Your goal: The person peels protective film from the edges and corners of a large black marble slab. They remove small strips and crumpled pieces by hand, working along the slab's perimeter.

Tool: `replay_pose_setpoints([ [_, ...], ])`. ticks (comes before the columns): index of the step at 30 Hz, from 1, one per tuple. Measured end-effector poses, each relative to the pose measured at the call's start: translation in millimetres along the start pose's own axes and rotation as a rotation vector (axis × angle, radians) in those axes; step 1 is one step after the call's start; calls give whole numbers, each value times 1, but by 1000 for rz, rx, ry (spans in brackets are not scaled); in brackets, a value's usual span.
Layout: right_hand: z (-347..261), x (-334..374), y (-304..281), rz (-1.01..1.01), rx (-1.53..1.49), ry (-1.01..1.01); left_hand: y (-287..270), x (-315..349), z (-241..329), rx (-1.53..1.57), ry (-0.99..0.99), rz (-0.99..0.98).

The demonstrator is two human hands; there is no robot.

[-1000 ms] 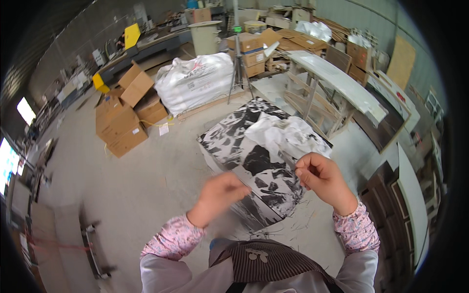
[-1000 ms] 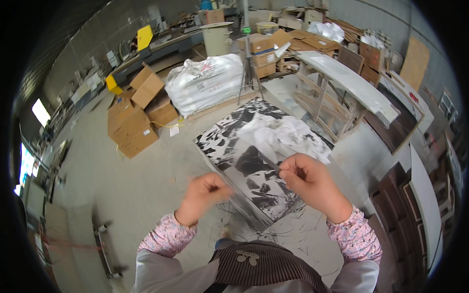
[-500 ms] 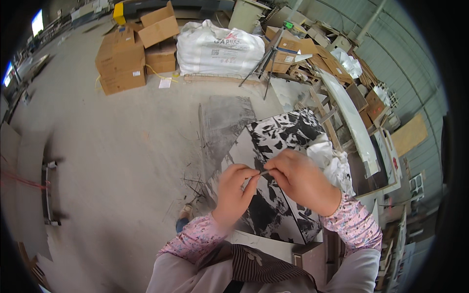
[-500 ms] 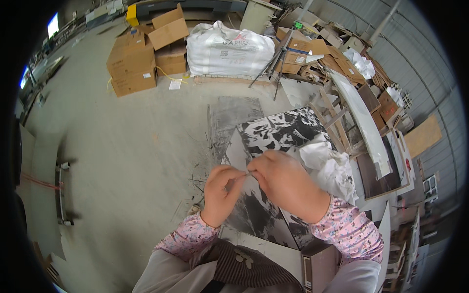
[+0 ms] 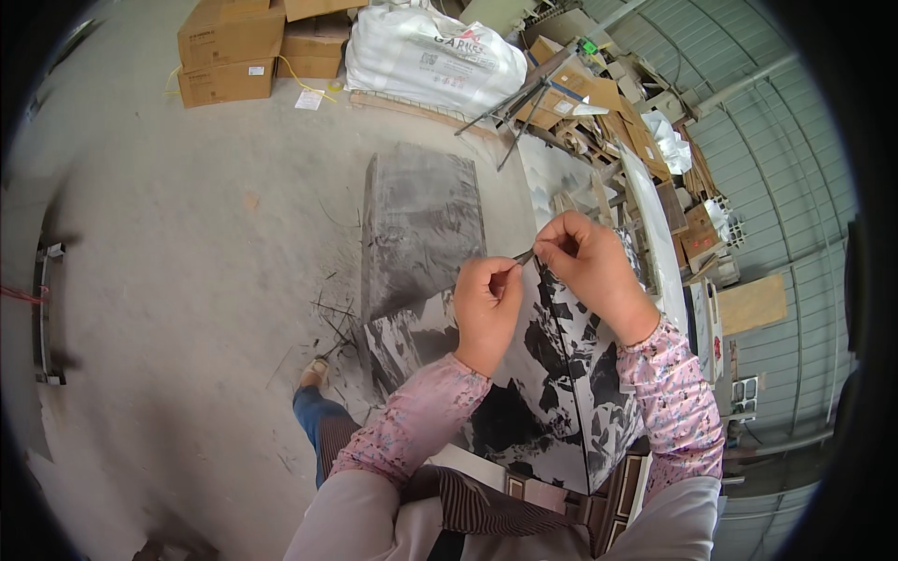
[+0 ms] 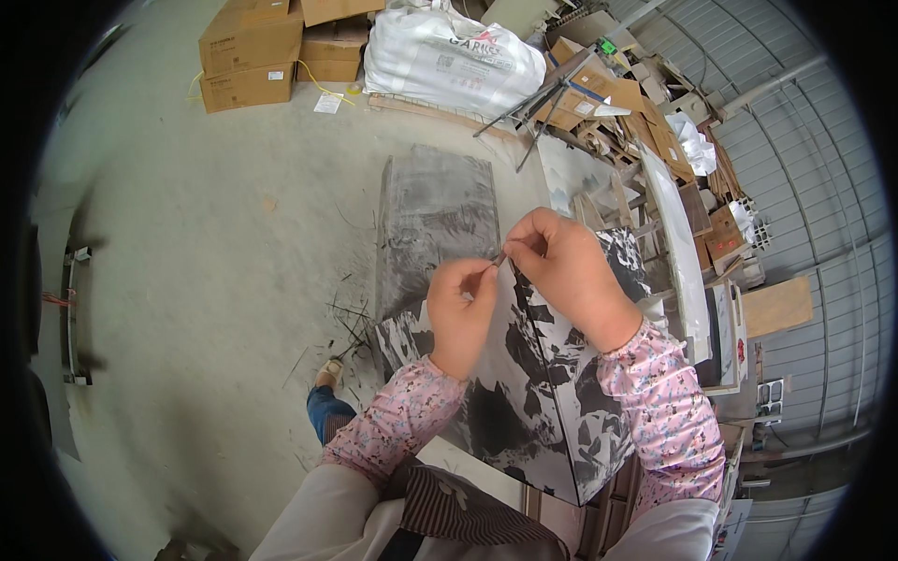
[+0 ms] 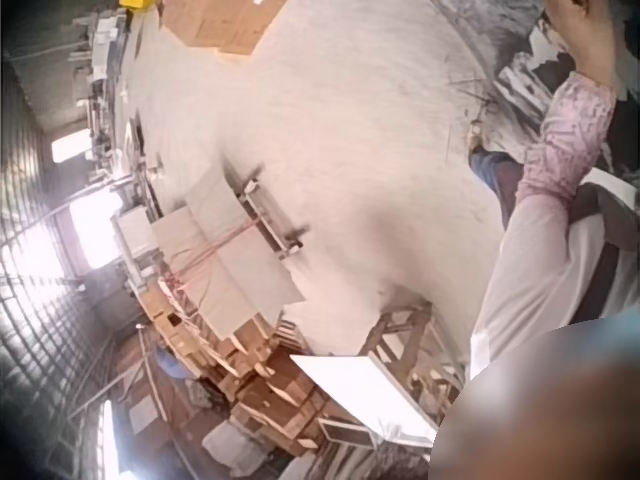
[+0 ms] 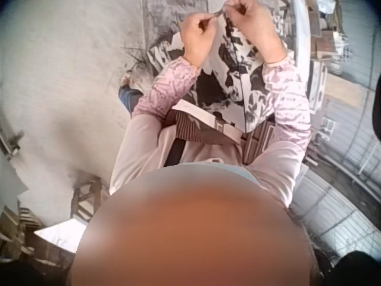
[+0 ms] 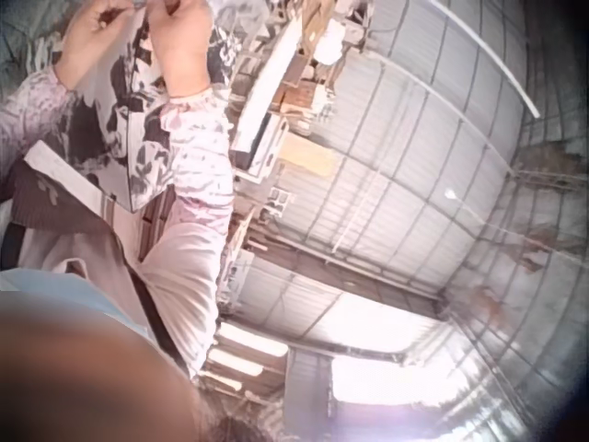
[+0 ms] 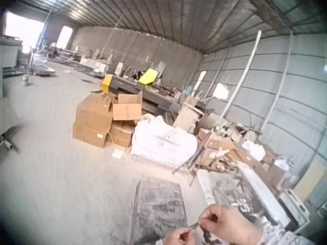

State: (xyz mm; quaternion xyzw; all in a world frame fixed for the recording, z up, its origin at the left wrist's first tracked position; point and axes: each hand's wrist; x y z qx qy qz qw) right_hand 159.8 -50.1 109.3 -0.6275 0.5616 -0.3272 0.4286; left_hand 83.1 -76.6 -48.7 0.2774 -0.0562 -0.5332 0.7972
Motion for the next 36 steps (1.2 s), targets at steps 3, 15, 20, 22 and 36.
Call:
replay_pose_setpoints([
  [3, 0, -7, 1, -11, 21, -4, 2, -2, -5, 2, -4, 6],
  [15, 4, 0, -3, 21, 7, 15, 1, -10, 4, -35, 79, -42],
  [20, 6, 9, -4, 39, 4, 12, -1, -6, 6, -34, 12, -71],
  [22, 5, 11, -3, 49, 28, -10, -2, -5, 5, -34, 13, -76],
  [36, 3, 48, -9, 67, 43, 2, -6, 20, 20, -69, 47, -119],
])
Point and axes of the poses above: each hand's wrist, its own x-axis away from the middle knuckle, its own y-axis out of the palm, z = x × y, and after that the axes turned 2 degrees about z, right-handed
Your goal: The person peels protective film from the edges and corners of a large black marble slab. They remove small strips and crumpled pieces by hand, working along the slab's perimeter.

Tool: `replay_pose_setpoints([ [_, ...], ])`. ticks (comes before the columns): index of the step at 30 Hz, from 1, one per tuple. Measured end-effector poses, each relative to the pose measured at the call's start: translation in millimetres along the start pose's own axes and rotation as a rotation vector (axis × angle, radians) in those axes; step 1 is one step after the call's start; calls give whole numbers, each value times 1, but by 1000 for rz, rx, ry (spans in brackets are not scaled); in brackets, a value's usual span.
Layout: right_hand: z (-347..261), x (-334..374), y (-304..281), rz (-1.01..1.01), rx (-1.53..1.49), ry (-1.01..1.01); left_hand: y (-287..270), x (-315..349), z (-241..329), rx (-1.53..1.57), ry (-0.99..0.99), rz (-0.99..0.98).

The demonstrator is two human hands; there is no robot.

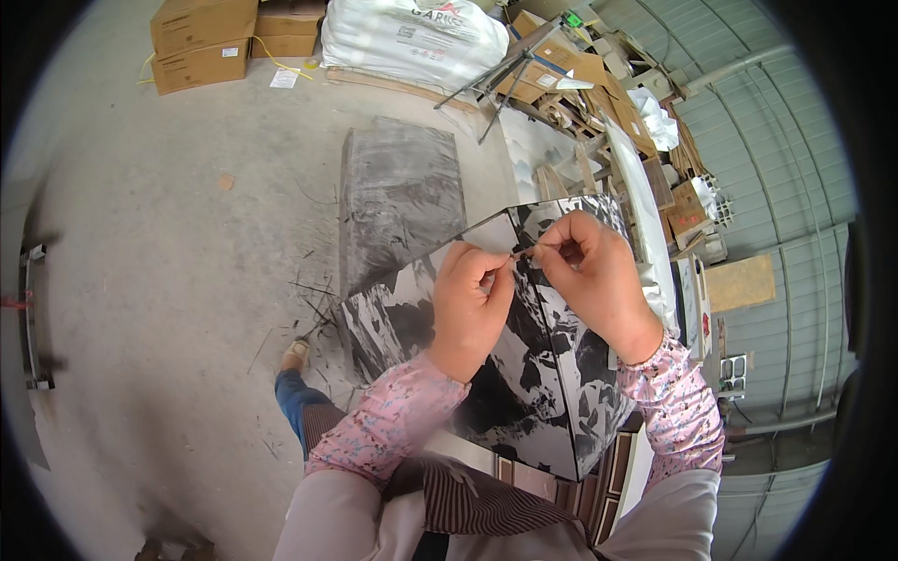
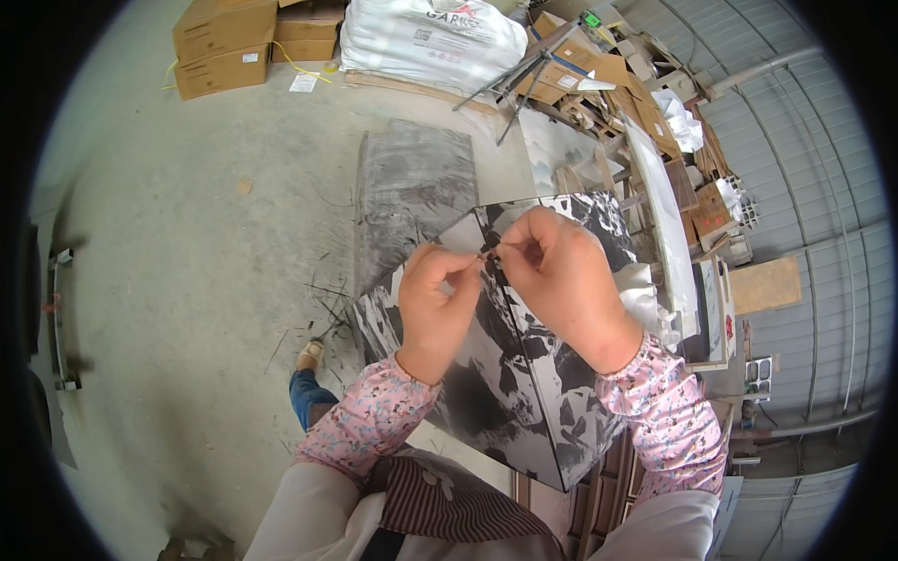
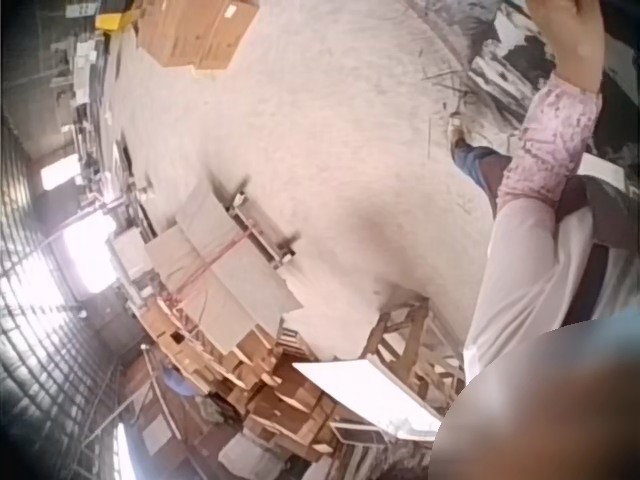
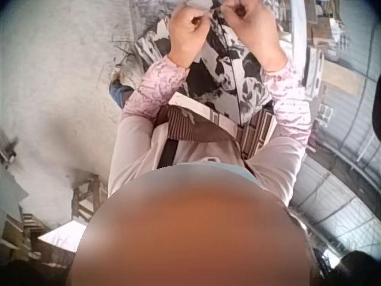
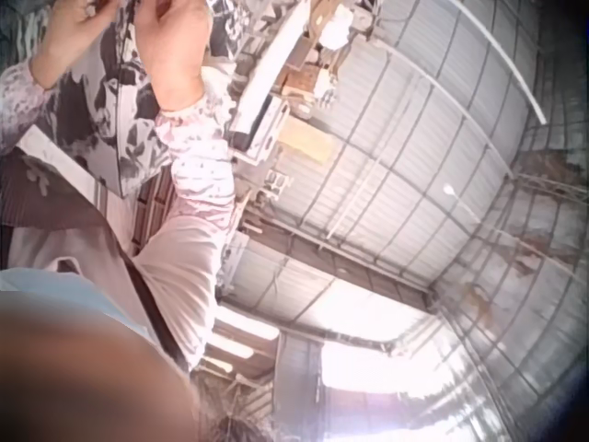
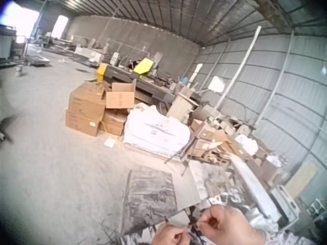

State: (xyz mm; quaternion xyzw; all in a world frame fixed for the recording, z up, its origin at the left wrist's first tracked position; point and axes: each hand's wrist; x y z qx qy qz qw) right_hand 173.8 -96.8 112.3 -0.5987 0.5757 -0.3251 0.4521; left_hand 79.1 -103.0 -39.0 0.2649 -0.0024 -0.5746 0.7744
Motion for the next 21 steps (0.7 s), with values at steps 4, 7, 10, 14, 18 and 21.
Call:
replay_pose_setpoints([
  [4, -2, 14, -4, -13, -53, 8, -1, 9, 5, 12, 15, -16],
  [7, 2, 27, -5, 10, -50, -24, -1, 18, 6, 16, 54, -44],
  [10, 2, 36, -7, 3, -38, -6, -2, 25, 11, 3, 66, -57],
  [14, 7, 53, -7, 33, -46, -24, -4, 38, 17, 17, 18, -73],
  [18, 8, 70, -12, 31, -27, -35, -4, 52, 22, 15, 26, -93],
  [21, 12, 84, -12, 39, -37, -28, -5, 63, 25, 6, 24, -113],
])
Point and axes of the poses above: each hand's wrist, its own x-axis away from the middle knuckle, its own y-axis out of the palm, z = x × y, and after that the axes turned 2 degrees about z, right-handed
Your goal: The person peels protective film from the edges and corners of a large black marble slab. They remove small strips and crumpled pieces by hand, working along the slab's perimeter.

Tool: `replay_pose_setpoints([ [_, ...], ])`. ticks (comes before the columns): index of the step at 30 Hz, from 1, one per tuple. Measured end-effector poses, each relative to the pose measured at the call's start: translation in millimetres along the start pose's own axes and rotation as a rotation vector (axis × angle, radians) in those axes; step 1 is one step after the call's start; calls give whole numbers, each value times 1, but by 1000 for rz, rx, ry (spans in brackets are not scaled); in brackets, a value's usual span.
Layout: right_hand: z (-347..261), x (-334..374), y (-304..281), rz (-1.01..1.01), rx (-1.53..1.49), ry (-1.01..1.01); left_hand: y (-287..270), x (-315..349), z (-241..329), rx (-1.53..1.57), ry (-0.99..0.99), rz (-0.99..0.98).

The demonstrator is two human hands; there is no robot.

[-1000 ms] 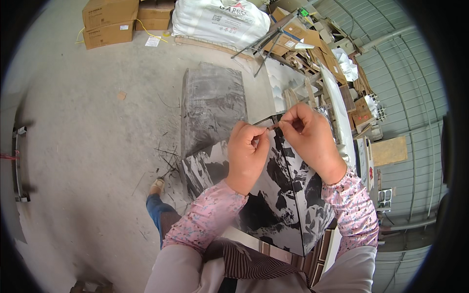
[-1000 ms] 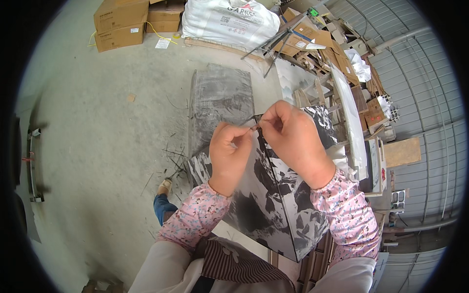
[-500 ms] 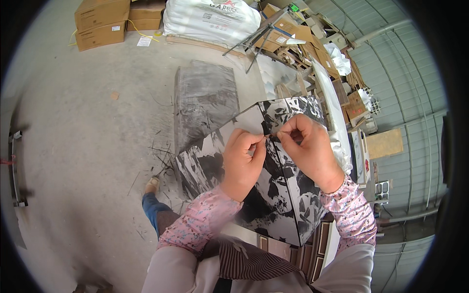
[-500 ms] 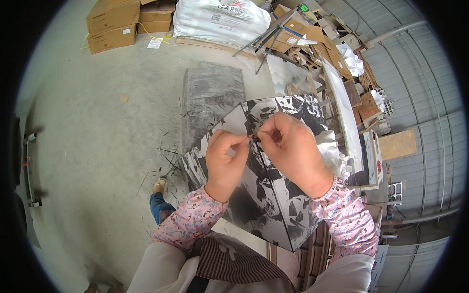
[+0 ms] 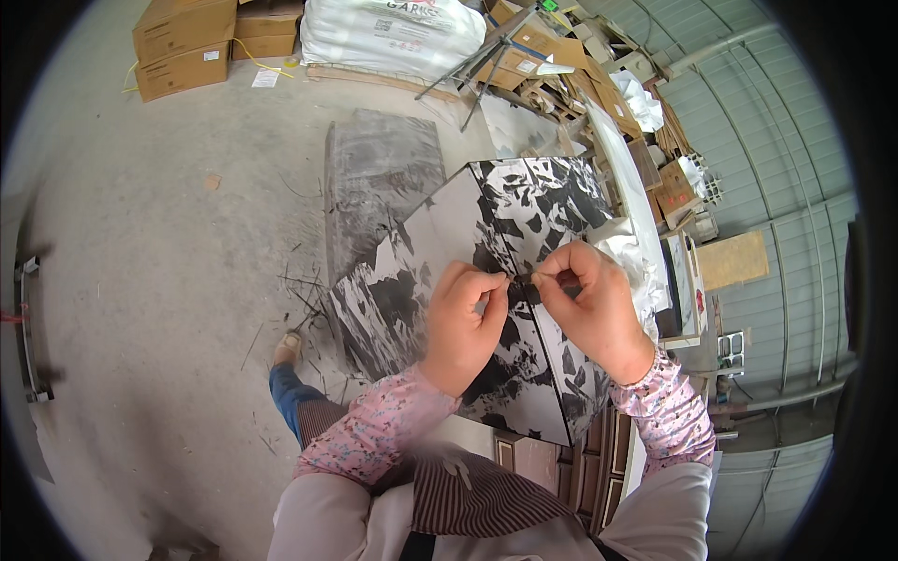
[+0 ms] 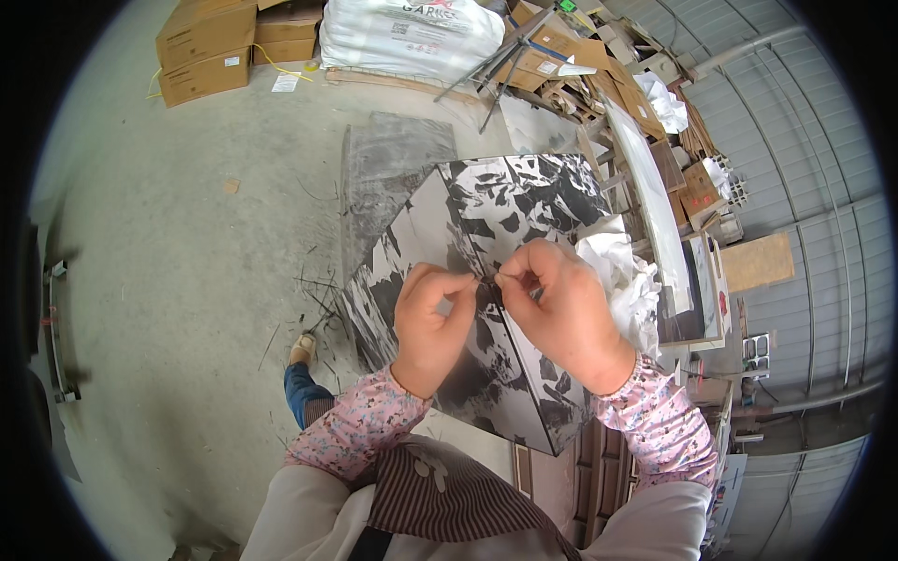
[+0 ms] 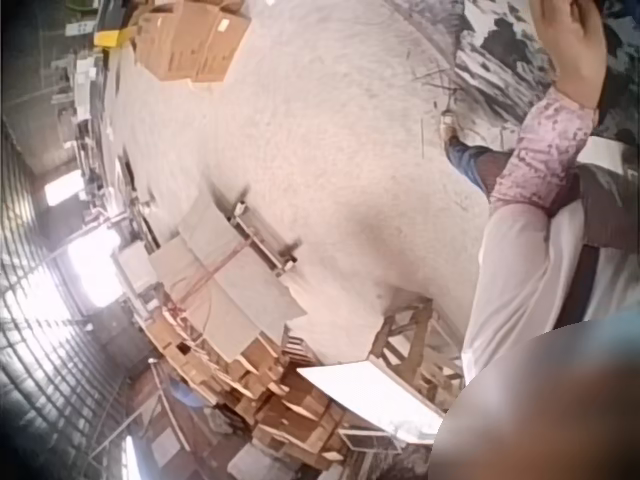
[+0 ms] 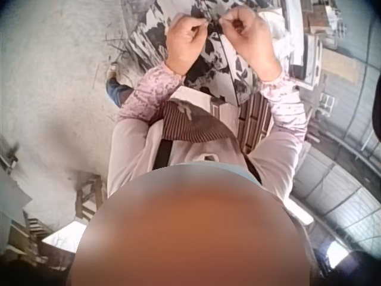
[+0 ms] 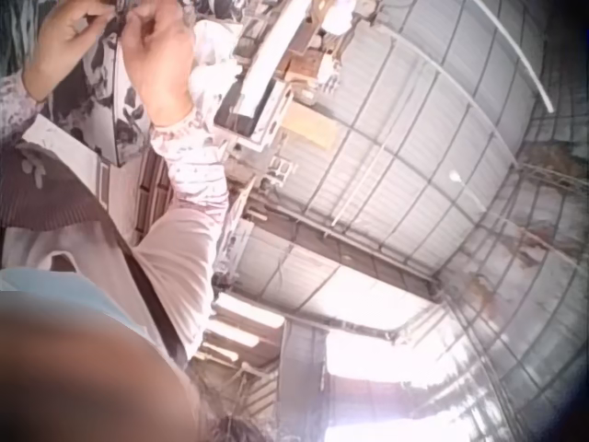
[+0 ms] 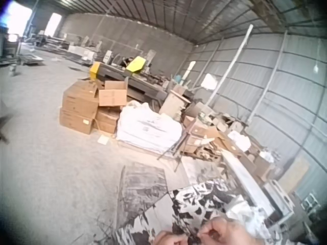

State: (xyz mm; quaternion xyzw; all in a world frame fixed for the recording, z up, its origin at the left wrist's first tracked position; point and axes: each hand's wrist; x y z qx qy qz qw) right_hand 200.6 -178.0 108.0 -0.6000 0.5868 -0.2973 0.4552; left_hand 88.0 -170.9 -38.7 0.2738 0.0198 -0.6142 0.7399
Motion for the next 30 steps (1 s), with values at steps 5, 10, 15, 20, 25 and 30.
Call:
replay_pose_setpoints([
  [5, -6, 21, -5, -12, -43, 42, 1, 15, 4, 2, 47, -32],
  [10, -4, 43, -10, -20, -3, -2, 2, 33, 11, -4, 59, -57],
  [15, -5, 63, -16, -7, 45, -41, 3, 49, 15, 2, 67, -98],
  [20, -4, 86, -21, -7, 48, -61, 3, 69, 20, -14, 51, -134],
  [25, -1, 106, -24, -10, 39, -72, 1, 85, 24, -9, 66, -185],
  [30, -3, 131, -30, -6, 10, -32, 3, 107, 27, -25, 89, -227],
])
Point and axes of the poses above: each hand's wrist, its own x-axis away from the middle knuckle, its own y-axis out of the palm, z = x × y, and after that the axes turned 2 degrees about z, right-handed
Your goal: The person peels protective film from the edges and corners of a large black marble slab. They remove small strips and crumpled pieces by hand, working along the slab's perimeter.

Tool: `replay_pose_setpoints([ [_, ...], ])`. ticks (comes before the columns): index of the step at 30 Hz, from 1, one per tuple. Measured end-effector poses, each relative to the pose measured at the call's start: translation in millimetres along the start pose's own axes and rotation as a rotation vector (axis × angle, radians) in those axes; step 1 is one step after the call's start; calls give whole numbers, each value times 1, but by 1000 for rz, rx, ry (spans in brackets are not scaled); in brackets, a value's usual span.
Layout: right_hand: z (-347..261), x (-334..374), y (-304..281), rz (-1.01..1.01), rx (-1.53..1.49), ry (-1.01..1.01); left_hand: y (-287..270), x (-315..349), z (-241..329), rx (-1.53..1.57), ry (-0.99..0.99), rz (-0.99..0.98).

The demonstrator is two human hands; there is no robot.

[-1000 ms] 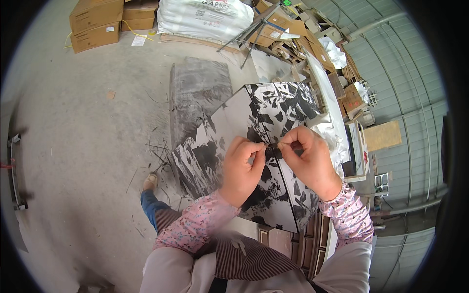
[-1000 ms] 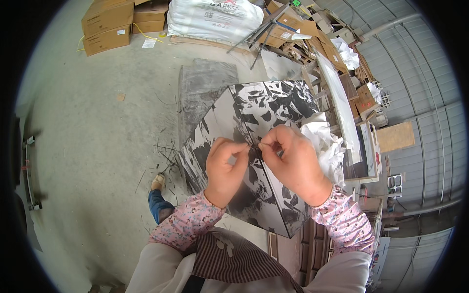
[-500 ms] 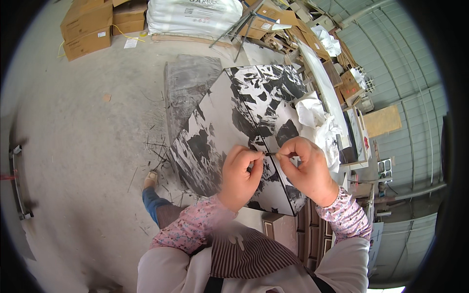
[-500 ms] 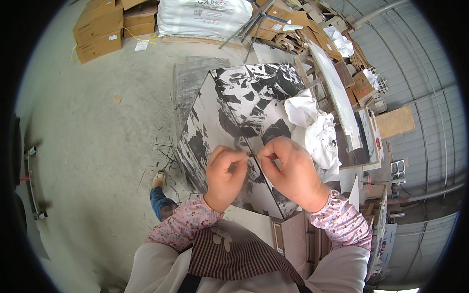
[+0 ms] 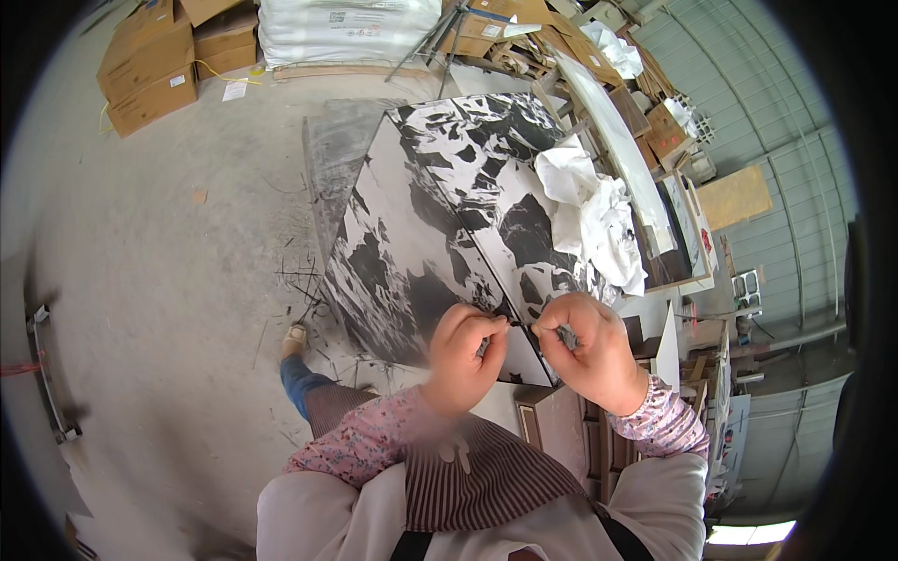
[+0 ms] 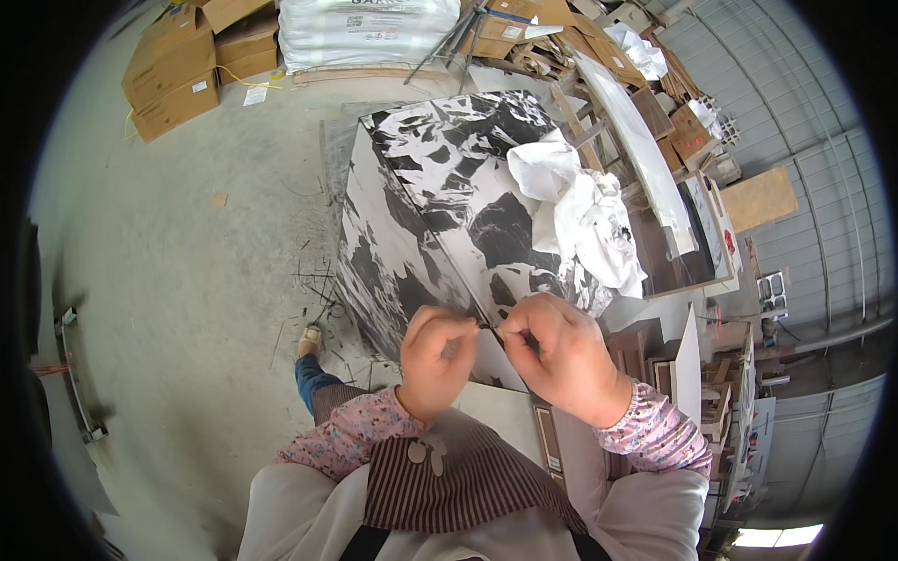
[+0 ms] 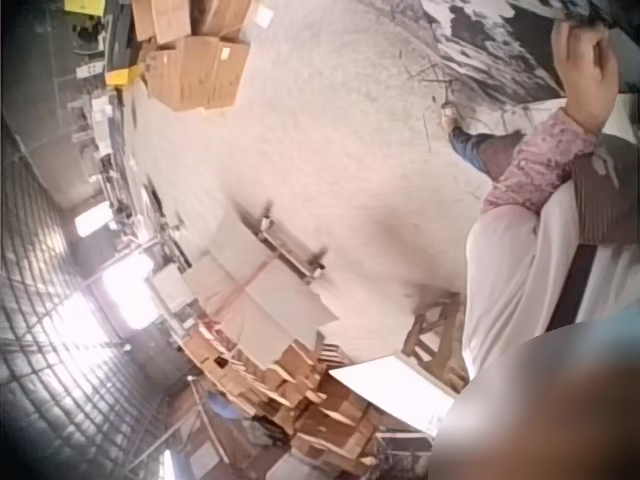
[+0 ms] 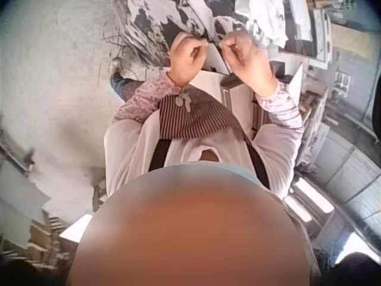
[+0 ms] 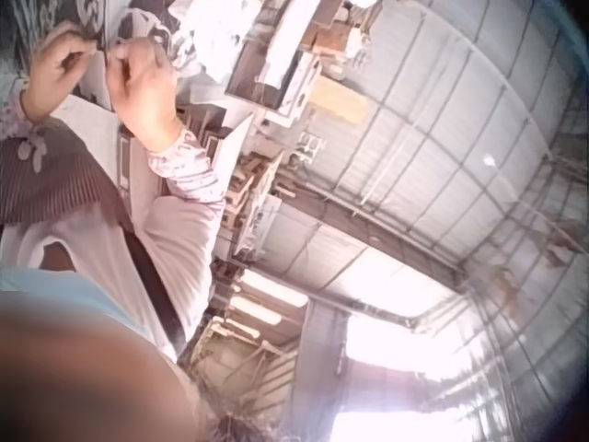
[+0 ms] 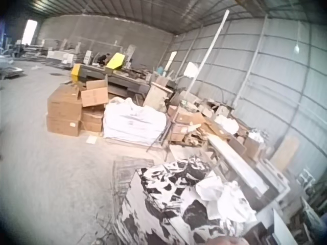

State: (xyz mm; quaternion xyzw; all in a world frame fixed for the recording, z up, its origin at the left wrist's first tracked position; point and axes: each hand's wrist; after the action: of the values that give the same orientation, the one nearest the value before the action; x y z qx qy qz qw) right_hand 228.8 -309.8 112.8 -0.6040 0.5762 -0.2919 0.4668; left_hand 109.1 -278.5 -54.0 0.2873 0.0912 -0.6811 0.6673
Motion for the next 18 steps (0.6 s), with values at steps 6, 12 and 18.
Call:
replay_pose_setpoints([
  [6, 7, 24, -6, -10, 24, -64, 5, 11, 5, 28, 77, -41],
  [12, 5, 47, -11, 22, 36, -63, 7, 25, 12, 41, 88, -118],
  [18, 4, 69, -14, 52, 66, -63, 11, 30, 16, 14, 199, -156],
])
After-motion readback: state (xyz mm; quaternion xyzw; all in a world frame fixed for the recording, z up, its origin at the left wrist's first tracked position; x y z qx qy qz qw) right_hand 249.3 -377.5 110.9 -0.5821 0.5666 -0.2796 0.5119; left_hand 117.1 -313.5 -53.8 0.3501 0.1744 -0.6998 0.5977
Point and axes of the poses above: each hand's wrist, its own x-axis away from the middle knuckle, its own y-axis out of the palm, z = x × y, and after that the axes turned 2 degrees about z, right-handed
